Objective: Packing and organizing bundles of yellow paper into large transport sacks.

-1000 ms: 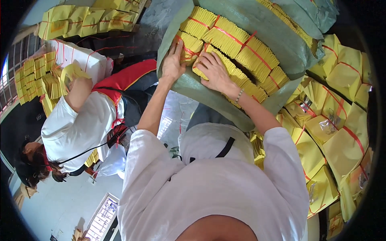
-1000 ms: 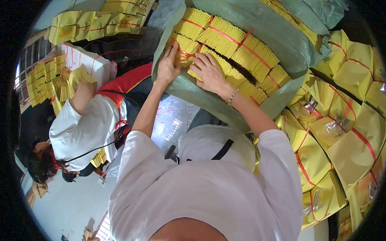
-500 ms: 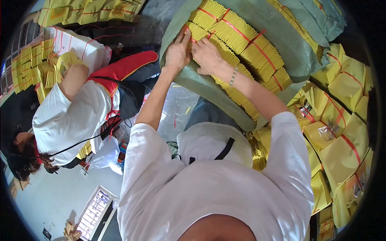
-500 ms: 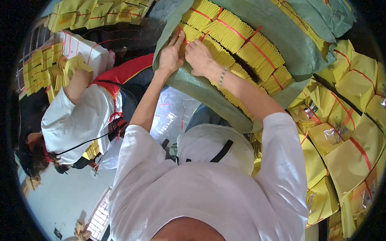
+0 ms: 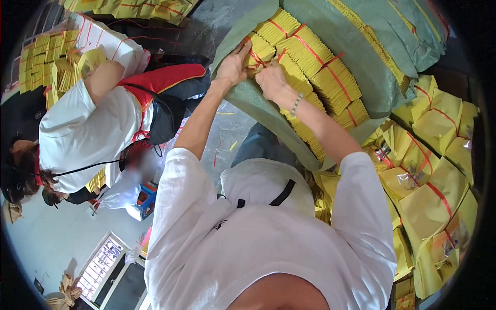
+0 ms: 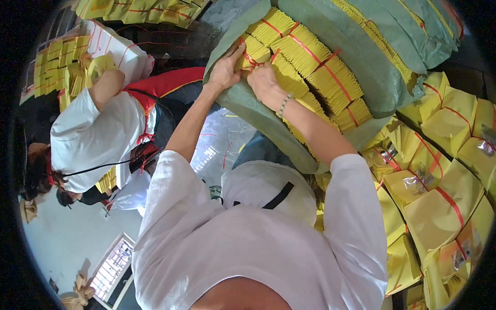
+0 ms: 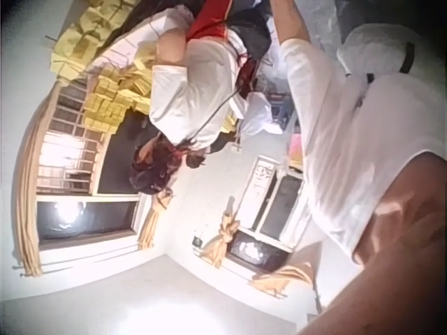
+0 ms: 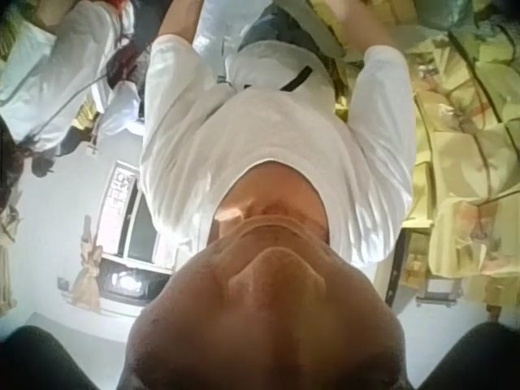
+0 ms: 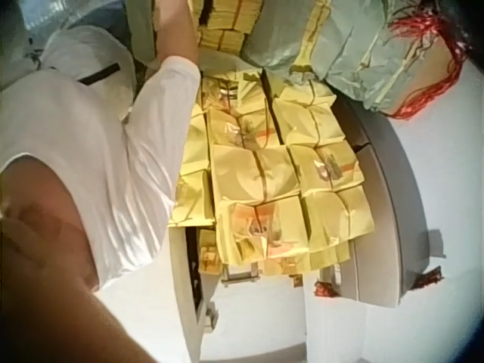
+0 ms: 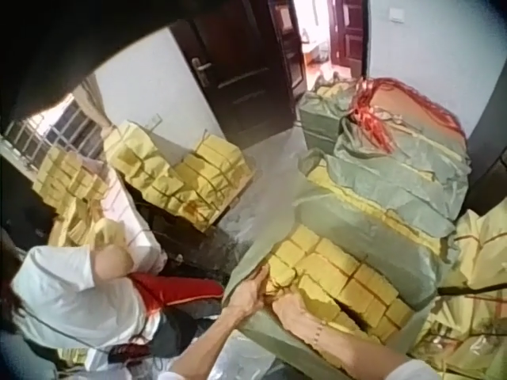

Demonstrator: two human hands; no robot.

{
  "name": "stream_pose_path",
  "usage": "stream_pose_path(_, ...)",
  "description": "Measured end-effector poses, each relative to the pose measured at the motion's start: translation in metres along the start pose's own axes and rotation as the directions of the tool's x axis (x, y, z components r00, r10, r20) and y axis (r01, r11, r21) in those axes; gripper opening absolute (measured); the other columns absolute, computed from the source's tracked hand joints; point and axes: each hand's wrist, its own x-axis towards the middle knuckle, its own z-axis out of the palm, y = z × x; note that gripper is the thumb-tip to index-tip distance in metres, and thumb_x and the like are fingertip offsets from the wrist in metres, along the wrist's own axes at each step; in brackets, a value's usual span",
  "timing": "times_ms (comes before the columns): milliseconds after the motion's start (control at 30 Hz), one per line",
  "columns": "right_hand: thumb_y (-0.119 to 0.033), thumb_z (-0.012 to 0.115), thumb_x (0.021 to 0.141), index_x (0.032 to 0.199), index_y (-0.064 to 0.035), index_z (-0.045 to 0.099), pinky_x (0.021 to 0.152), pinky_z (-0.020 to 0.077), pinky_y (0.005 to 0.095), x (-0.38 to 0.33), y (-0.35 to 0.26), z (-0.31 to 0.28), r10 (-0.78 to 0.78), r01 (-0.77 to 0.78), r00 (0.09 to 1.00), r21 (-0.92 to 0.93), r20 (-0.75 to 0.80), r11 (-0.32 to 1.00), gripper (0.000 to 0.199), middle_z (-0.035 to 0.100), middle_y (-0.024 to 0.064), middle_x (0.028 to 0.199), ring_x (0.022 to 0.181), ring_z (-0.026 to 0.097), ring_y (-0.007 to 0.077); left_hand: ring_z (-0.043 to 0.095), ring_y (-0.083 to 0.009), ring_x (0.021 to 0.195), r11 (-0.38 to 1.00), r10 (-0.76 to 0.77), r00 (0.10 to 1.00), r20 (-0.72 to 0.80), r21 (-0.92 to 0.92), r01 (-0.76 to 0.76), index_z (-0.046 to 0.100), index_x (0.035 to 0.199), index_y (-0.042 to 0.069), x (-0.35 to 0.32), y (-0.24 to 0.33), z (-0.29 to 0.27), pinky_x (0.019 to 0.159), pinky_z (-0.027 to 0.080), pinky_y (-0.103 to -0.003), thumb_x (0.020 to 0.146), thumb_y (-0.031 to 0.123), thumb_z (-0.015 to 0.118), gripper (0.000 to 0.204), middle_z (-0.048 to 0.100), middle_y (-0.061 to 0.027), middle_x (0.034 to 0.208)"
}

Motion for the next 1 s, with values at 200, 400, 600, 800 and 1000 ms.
stream_pose_path(200, -0.019, 0.072, 0.061, 0.078, -0.0146, 0.069, 0.085, 0.0421, 0.0318, 0.006, 0.000, -0.001, -0.006, 0.005, 0.997, 0.015, 0.079, 1.000, 0.018, 0.068, 0.0044, 0.080, 0.086, 0.064, 0.0189, 0.038, -0.0359, 0.127, 0.999, -0.022, 0.999, 0.024, -0.028, 0.023, 0.037, 0.136, 0.005, 0.000, 0.016, 0.000, 0.106, 0.032, -0.040, 0.064, 0.005, 0.066, 0.078, 0.037, -0.0211, 0.140)
stream_pose_path(400, -0.017, 0.068, 0.065, 0.077, -0.0145, 0.069, 0.085, 0.0421, 0.0317, 0.006, -0.004, -0.002, -0.081, 0.081, 0.990, 0.005, 0.114, 0.997, 0.013, 0.069, 0.0052, 0.082, 0.085, 0.065, 0.0189, 0.038, -0.0380, 0.127, 0.995, -0.027, 1.000, 0.007, -0.094, 0.027, 0.033, 0.140, 0.009, -0.007, 0.002, 0.006, 0.107, 0.033, -0.041, 0.066, 0.002, 0.064, 0.080, 0.032, -0.0204, 0.144)
stream_pose_path(600, -0.013, 0.064, 0.066, 0.078, -0.0129, 0.068, 0.086, 0.0410, 0.0311, 0.028, -0.008, 0.015, -0.046, 0.047, 0.994, 0.000, 0.095, 0.999, 0.013, 0.068, 0.0057, 0.085, 0.088, 0.063, 0.0194, 0.034, -0.0384, 0.129, 1.000, -0.015, 1.000, 0.006, -0.019, 0.015, 0.038, 0.137, 0.008, 0.001, 0.007, 0.004, 0.107, 0.030, -0.041, 0.068, 0.005, 0.063, 0.074, 0.037, -0.0211, 0.140)
stream_pose_path(800, -0.013, 0.065, 0.060, 0.087, -0.0060, 0.065, 0.086, 0.0402, 0.0339, 0.008, 0.008, 0.026, -0.137, 0.155, 0.985, 0.199, -0.101, 0.968, 0.028, 0.064, 0.0078, 0.086, 0.091, 0.058, 0.0226, 0.036, -0.0371, 0.129, 0.980, 0.034, 0.999, -0.037, -0.194, -0.041, 0.036, 0.139, 0.008, -0.009, 0.006, -0.001, 0.108, 0.028, -0.040, 0.069, 0.008, 0.066, 0.076, 0.040, -0.0215, 0.138)
stream_pose_path(1000, -0.021, 0.067, 0.072, 0.116, 0.0010, 0.051, 0.104, 0.0312, 0.0438, -0.051, 0.012, 0.008, 0.114, 0.234, 0.794, 0.474, -0.597, 0.849, 0.052, 0.048, 0.0175, 0.121, 0.119, 0.042, 0.0323, 0.039, -0.0360, 0.127, 0.932, 0.008, 1.000, -0.022, -0.363, -0.016, 0.031, 0.138, -0.001, -0.009, 0.006, 0.002, 0.108, 0.028, -0.039, 0.075, 0.005, 0.057, 0.069, 0.044, -0.0271, 0.131)
